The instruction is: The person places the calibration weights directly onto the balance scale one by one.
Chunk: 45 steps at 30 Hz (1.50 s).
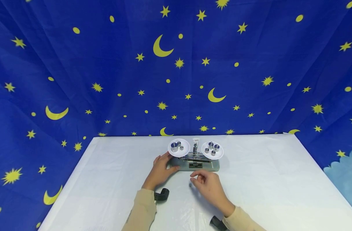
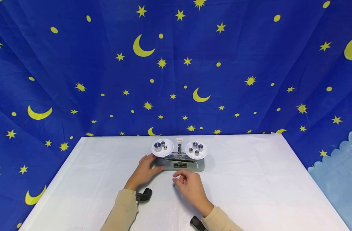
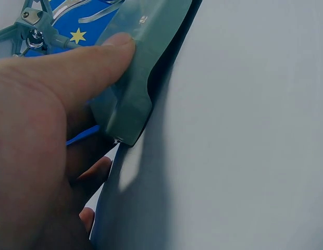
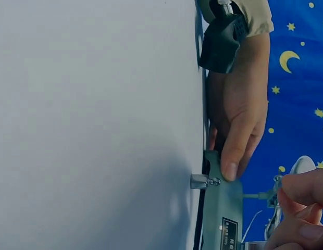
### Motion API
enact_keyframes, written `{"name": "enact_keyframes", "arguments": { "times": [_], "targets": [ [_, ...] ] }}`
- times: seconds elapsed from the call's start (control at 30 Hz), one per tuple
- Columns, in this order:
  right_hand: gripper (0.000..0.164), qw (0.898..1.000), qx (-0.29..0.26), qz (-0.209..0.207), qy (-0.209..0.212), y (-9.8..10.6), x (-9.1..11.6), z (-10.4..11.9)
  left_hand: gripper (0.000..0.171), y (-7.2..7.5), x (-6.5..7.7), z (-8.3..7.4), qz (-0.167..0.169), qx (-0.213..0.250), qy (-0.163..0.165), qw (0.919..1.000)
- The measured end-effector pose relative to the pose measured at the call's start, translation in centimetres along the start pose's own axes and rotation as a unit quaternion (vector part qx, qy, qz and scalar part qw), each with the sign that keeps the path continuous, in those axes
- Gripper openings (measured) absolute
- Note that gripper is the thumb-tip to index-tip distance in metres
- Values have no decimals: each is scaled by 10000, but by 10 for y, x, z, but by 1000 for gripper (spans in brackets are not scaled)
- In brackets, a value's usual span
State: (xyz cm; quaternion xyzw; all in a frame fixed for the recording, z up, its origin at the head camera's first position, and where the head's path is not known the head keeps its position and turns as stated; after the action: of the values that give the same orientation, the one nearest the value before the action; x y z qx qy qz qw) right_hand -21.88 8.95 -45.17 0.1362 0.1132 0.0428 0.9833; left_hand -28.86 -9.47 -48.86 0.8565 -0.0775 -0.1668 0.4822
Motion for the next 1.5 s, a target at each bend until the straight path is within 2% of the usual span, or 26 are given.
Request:
{"name": "enact_keyframes", "arguments": {
  "times": [0.37,0.73,0.97,1.37,1.5],
  "targets": [
    [8,9986,-373,139,-359,-7,3,-14,65,2,1,-2,31,30,13,10000],
    [7,9964,-481,376,-589,-11,3,-24,66,0,1,0,114,29,41,9999],
    [10,9939,-548,612,-740,-14,2,-31,65,0,0,-1,36,41,-34,10000],
    [15,9912,-626,848,-802,-17,2,-36,66,0,0,0,96,-19,12,10000],
    [16,9896,-578,914,-946,-18,2,-39,66,0,0,-1,85,-16,0,10000]
  ]
}}
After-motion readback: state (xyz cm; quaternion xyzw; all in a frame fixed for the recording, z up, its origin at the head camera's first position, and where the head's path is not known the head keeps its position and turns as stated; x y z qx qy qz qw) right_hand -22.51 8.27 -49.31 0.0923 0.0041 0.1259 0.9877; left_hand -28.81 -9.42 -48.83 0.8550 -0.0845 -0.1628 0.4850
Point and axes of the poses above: each hand's wrist, its own x-axis away from the middle knuckle, its own y-axis out of the back of the hand, z = x × y, the point moved 9 cm from there along -x, towards the middle knuckle, and after that the axes turned 15 degrees about -x, right-handed, at the moved point
